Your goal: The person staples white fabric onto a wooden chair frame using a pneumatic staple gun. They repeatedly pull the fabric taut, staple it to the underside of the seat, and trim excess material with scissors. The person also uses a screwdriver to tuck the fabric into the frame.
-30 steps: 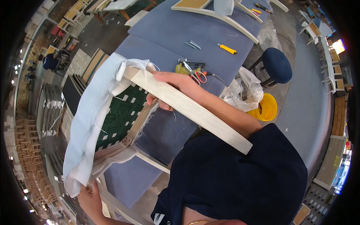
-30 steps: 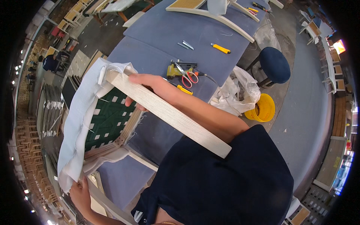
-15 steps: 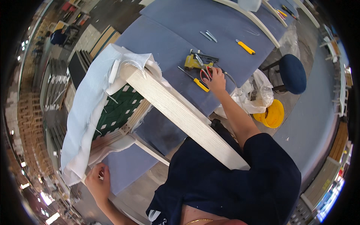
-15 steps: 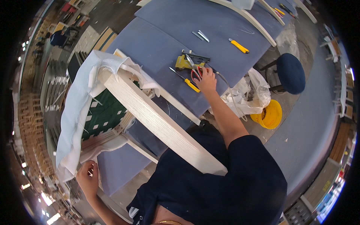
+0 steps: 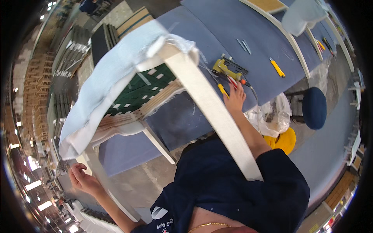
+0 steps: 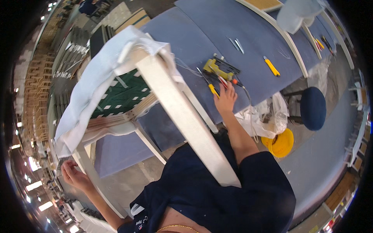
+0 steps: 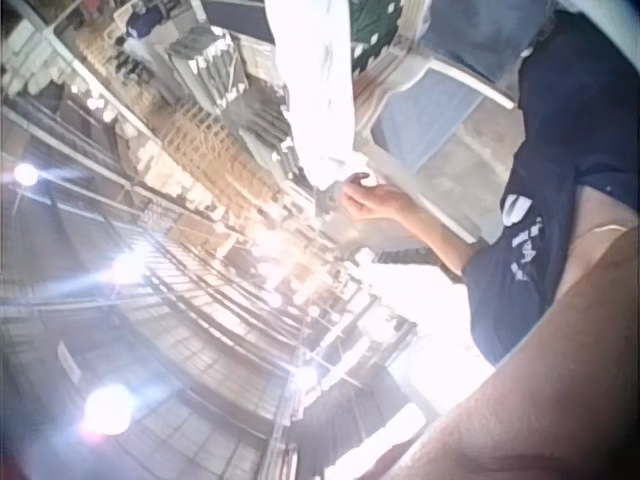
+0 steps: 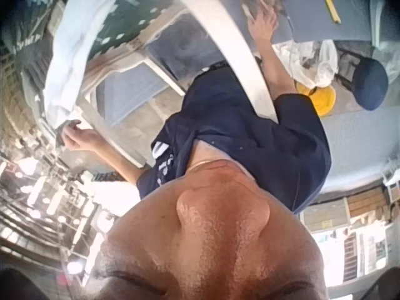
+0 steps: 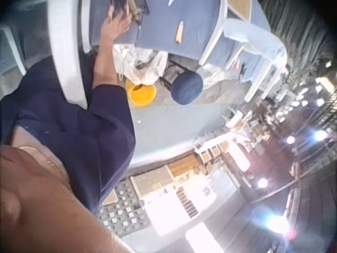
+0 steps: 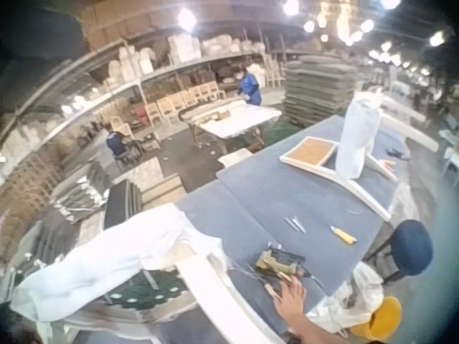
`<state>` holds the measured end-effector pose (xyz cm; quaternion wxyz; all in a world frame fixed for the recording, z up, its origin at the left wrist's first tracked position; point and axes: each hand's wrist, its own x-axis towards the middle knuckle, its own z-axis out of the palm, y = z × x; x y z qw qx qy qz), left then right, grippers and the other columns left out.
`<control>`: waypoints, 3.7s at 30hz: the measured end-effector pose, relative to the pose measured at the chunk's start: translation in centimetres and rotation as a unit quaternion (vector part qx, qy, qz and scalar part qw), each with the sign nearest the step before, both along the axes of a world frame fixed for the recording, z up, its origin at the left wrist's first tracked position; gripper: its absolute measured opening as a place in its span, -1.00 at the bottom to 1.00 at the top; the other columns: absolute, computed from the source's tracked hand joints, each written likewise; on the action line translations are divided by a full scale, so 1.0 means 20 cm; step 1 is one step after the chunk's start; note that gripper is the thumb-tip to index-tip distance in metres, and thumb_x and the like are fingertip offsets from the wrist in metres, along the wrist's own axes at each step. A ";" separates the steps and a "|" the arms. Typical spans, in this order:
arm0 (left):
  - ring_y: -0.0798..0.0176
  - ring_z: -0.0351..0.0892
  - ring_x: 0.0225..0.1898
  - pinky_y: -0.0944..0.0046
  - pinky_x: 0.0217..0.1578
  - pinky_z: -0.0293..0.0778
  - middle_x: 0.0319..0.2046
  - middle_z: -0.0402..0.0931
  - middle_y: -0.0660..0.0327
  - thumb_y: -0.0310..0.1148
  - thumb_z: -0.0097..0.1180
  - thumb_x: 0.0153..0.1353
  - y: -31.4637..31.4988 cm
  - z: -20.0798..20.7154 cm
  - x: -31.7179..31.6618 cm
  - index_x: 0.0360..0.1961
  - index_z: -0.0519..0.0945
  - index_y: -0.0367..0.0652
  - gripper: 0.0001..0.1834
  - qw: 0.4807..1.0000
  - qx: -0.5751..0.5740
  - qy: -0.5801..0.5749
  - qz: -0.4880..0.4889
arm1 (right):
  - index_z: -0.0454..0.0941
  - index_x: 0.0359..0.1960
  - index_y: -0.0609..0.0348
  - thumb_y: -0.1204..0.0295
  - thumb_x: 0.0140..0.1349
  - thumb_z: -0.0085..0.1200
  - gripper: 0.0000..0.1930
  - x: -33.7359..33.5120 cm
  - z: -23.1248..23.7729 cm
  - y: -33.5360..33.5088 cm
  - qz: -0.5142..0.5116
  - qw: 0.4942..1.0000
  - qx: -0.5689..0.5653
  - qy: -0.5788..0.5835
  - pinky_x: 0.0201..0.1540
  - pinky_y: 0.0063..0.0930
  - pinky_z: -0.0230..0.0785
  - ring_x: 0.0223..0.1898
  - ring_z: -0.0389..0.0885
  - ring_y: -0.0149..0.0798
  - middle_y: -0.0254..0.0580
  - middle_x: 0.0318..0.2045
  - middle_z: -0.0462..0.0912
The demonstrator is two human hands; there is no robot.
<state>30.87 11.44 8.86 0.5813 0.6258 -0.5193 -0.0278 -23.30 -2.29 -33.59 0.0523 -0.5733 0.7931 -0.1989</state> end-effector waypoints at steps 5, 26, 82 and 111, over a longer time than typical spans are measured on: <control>0.36 0.48 -0.34 0.32 -0.28 0.44 -0.38 0.53 0.25 -0.17 0.13 0.55 0.20 -0.48 0.16 -0.23 0.61 -0.19 -0.71 0.993 -0.021 0.081 0.086 | 0.49 0.47 -0.17 0.09 0.24 0.40 -0.26 -0.05 0.01 -0.04 -0.043 0.998 0.037 0.022 0.49 0.30 0.00 0.66 -0.06 0.11 -0.07 0.71 -0.09; 0.41 0.58 -0.18 0.33 -0.16 0.50 -0.26 0.68 0.27 -0.32 0.23 0.51 0.16 -0.66 0.36 -0.03 0.74 -0.26 -0.78 0.975 0.194 0.075 0.073 | 0.68 0.00 0.25 0.07 0.52 0.19 -0.58 0.30 0.57 0.32 -0.040 0.522 0.167 -0.835 0.29 -0.23 0.42 0.26 0.61 -0.16 -0.07 0.11 0.69; -0.08 0.81 -0.15 -0.04 -0.14 0.71 0.21 0.67 0.22 -0.34 0.11 0.35 1.67 -2.05 0.19 -0.08 0.78 0.07 -0.77 0.811 0.550 -0.194 -0.047 | 0.45 0.00 -0.15 0.21 0.57 0.11 -0.86 1.36 1.21 0.68 0.026 0.673 -0.045 -0.738 -0.61 -0.58 0.14 -0.56 0.33 -0.53 -0.50 -0.46 0.35; -0.27 0.48 0.31 -0.12 0.29 0.46 0.30 0.48 -0.18 -0.09 0.45 0.16 0.80 -2.24 1.43 0.26 0.52 -0.31 -0.26 0.864 0.397 0.009 0.308 | 0.44 0.05 -0.04 0.25 0.56 0.15 -0.80 1.12 1.24 0.96 -0.079 0.764 -0.117 -0.630 -0.62 -0.64 0.14 -0.55 0.34 -0.56 -0.49 -0.44 0.36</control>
